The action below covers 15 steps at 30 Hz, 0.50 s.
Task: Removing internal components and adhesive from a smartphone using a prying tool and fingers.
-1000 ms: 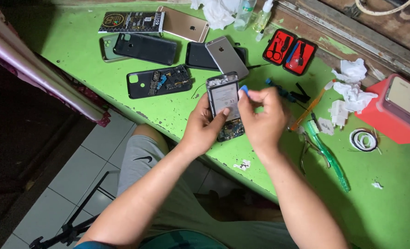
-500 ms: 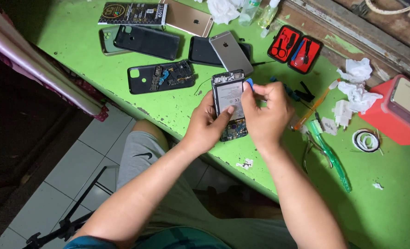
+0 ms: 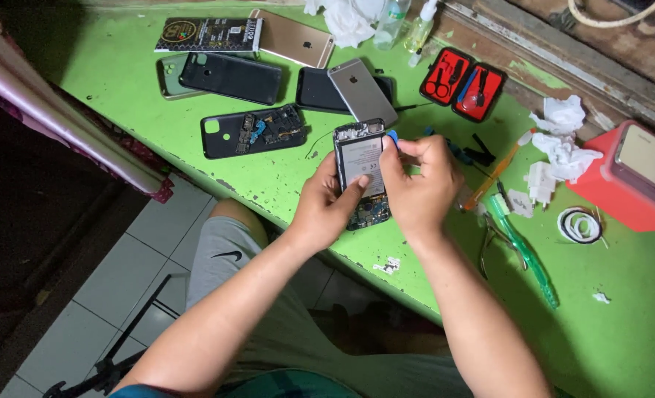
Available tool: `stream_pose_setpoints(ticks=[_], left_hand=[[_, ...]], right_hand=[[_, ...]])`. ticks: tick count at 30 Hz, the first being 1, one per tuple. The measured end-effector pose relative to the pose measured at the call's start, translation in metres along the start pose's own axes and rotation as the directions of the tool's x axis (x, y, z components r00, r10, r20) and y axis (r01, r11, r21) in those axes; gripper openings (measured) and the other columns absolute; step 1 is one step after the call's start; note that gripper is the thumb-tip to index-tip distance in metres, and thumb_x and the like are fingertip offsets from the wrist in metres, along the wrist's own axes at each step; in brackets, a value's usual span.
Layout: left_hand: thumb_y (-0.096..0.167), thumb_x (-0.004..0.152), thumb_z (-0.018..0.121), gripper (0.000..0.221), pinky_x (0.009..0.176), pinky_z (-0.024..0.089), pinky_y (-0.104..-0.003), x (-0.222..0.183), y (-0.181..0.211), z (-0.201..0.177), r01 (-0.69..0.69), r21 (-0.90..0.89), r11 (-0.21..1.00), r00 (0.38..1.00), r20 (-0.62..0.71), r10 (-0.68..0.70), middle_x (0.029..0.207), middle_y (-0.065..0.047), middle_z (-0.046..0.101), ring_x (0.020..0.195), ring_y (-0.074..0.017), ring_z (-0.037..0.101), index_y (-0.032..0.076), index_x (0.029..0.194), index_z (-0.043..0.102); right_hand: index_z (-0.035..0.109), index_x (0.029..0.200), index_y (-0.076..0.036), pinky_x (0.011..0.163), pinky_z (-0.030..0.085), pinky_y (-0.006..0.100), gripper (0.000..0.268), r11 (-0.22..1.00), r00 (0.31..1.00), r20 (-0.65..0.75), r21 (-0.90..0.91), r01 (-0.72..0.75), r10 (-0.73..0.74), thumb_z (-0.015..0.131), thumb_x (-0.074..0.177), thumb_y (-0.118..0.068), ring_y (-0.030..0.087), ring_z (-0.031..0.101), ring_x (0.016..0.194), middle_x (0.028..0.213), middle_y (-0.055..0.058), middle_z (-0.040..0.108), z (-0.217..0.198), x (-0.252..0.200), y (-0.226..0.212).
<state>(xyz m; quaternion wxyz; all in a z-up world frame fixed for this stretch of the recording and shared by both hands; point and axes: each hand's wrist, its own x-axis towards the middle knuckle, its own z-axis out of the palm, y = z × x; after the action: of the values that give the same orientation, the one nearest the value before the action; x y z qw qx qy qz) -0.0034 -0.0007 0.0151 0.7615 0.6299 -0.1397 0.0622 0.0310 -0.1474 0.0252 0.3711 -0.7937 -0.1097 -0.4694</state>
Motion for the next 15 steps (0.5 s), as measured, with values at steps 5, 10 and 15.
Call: stream_pose_setpoints(ticks=[5,10,15], left_hand=[[-0.003,0.097,0.059,0.037,0.098,0.052,-0.057,-0.001,0.005,0.001,0.007,0.018,1.0,1.0,0.009,-0.008,0.123,-0.03,0.067,0.12,-0.0415,0.063,-0.005,0.133,0.054],[-0.004,0.097,0.058,0.037,0.098,0.053,-0.057,-0.001,0.013,0.001,0.031,0.035,0.999,0.999,0.012,-0.031,0.121,-0.031,0.068,0.117,-0.0453,0.065,-0.005,0.134,0.054],[-0.004,0.096,0.06,0.04,0.098,0.052,-0.055,0.004,0.015,0.002,0.062,0.022,0.998,0.998,0.012,-0.063,0.123,-0.03,0.068,0.119,-0.0414,0.064,-0.005,0.135,0.053]], right_hand=[[0.071,0.078,-0.007,0.06,0.057,0.032,0.019,0.999,0.999,0.013,0.009,-0.031,0.031,0.09,0.081,-0.004,0.025,0.071,0.059,0.066,0.007,0.072,-0.01,-0.003,-0.007],[0.072,0.079,-0.008,0.061,0.057,0.032,0.017,1.0,1.0,0.002,0.001,-0.031,0.031,0.089,0.08,-0.006,0.025,0.072,0.059,0.067,0.006,0.072,-0.005,-0.003,-0.006],[0.072,0.077,-0.009,0.058,0.057,0.031,0.017,0.997,0.997,0.008,-0.008,-0.071,0.071,0.09,0.078,-0.008,0.024,0.071,0.059,0.065,0.006,0.071,-0.005,-0.004,-0.005]])
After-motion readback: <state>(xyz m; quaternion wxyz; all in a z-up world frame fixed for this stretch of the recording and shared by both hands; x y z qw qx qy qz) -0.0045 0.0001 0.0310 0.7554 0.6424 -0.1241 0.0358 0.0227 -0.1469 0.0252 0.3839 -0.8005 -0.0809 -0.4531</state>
